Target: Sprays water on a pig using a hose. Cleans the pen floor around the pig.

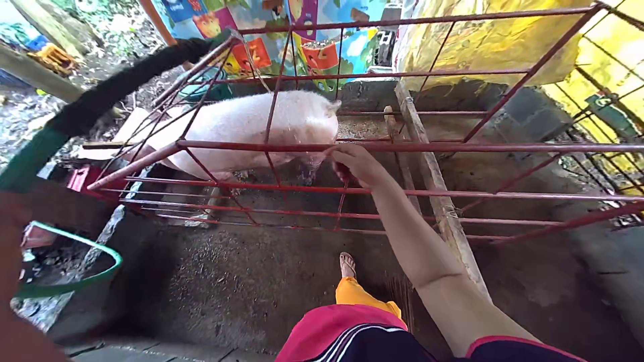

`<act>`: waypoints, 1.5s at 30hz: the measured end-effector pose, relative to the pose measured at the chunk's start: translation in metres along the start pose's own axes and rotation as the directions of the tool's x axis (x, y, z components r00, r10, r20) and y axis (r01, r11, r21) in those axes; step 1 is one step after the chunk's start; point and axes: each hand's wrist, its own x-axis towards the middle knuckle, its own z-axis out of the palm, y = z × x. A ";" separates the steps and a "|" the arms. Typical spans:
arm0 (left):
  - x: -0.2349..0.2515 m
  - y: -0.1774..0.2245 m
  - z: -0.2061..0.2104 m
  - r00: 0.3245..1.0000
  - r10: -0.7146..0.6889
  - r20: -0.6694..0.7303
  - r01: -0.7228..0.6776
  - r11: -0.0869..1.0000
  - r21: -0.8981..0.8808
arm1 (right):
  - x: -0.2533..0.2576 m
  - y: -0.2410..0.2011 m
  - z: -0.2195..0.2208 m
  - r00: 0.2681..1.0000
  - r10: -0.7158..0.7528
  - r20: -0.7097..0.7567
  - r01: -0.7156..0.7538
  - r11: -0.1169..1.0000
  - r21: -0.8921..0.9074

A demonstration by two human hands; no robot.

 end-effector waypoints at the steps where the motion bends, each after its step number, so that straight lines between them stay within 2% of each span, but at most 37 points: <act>1: 0.023 -0.003 0.015 0.994 0.111 -0.007 -0.111 0.993 -0.024 | -0.007 0.005 -0.019 0.999 -0.001 -0.047 0.000 1.000 -0.023; 2: 0.040 0.008 0.028 0.978 0.208 -0.034 -0.208 0.978 -0.010 | -0.016 0.010 -0.039 0.995 0.004 -0.100 -0.008 0.999 -0.041; 4: 0.054 0.071 0.050 0.984 0.170 -0.048 -0.172 0.984 -0.038 | -0.031 0.022 -0.080 0.976 0.011 -0.220 -0.026 0.998 -0.066; 5: 0.064 0.088 0.061 0.988 0.149 -0.050 -0.151 0.988 -0.038 | -0.036 0.027 -0.101 0.957 0.022 -0.289 -0.044 0.997 -0.068; 8: 0.097 0.120 0.087 0.980 0.198 -0.019 -0.199 0.979 -0.049 | -0.054 0.035 -0.155 0.880 -0.026 -0.474 -0.055 0.986 -0.157; 12: 0.126 0.177 0.113 0.961 0.273 0.054 -0.273 0.962 -0.002 | -0.064 0.033 -0.207 0.778 -0.139 -0.613 -0.041 0.962 -0.270; 15: 0.150 0.213 0.125 0.961 0.253 0.112 -0.261 0.963 0.065 | -0.058 0.038 -0.237 0.763 -0.192 -0.618 -0.100 0.908 -0.406; 19: 0.170 0.263 0.137 0.955 0.220 0.197 -0.250 0.957 0.147 | -0.045 0.048 -0.256 0.819 -0.242 -0.520 -0.168 0.766 -0.621; 23: 0.183 0.298 0.153 0.928 0.276 0.250 -0.323 0.930 0.173 | -0.033 0.061 -0.256 0.880 -0.187 -0.436 -0.190 0.703 -0.685; 26: 0.186 0.321 0.170 0.912 0.308 0.269 -0.360 0.918 0.168 | -0.030 0.066 -0.252 0.885 -0.179 -0.429 -0.226 0.641 -0.734; 31: 0.191 0.330 0.205 0.880 0.359 0.311 -0.418 0.897 0.147 | -0.031 0.075 -0.252 0.832 -0.297 -0.469 -0.193 0.638 -0.746; 33: 0.189 0.330 0.215 0.864 0.345 0.367 -0.415 0.900 0.131 | -0.033 0.076 -0.254 0.832 -0.283 -0.476 -0.182 0.672 -0.718; 36: 0.192 0.313 0.233 0.816 0.433 0.382 -0.481 0.876 0.036 | -0.037 0.082 -0.260 0.816 -0.336 -0.470 -0.079 0.741 -0.667; 38: 0.194 0.292 0.248 0.785 0.496 0.371 -0.517 0.855 -0.048 | -0.043 0.096 -0.263 0.719 -0.503 -0.480 0.112 0.766 -0.633; 40: 0.182 0.283 0.258 0.754 0.516 0.407 -0.532 0.843 -0.082 | -0.056 0.105 -0.258 0.566 -0.626 -0.536 0.287 0.759 -0.584; 41: 0.173 0.280 0.261 0.729 0.536 0.425 -0.550 0.829 -0.100 | -0.066 0.107 -0.252 0.498 -0.650 -0.574 0.322 0.754 -0.573; 43: 0.157 0.270 0.262 0.670 0.581 0.462 -0.589 0.795 -0.146 | -0.091 0.116 -0.234 0.415 -0.640 -0.647 0.297 0.767 -0.569; 45: 0.145 0.255 0.263 0.615 0.622 0.485 -0.614 0.763 -0.201 | -0.121 0.133 -0.210 0.422 -0.545 -0.724 0.118 0.825 -0.552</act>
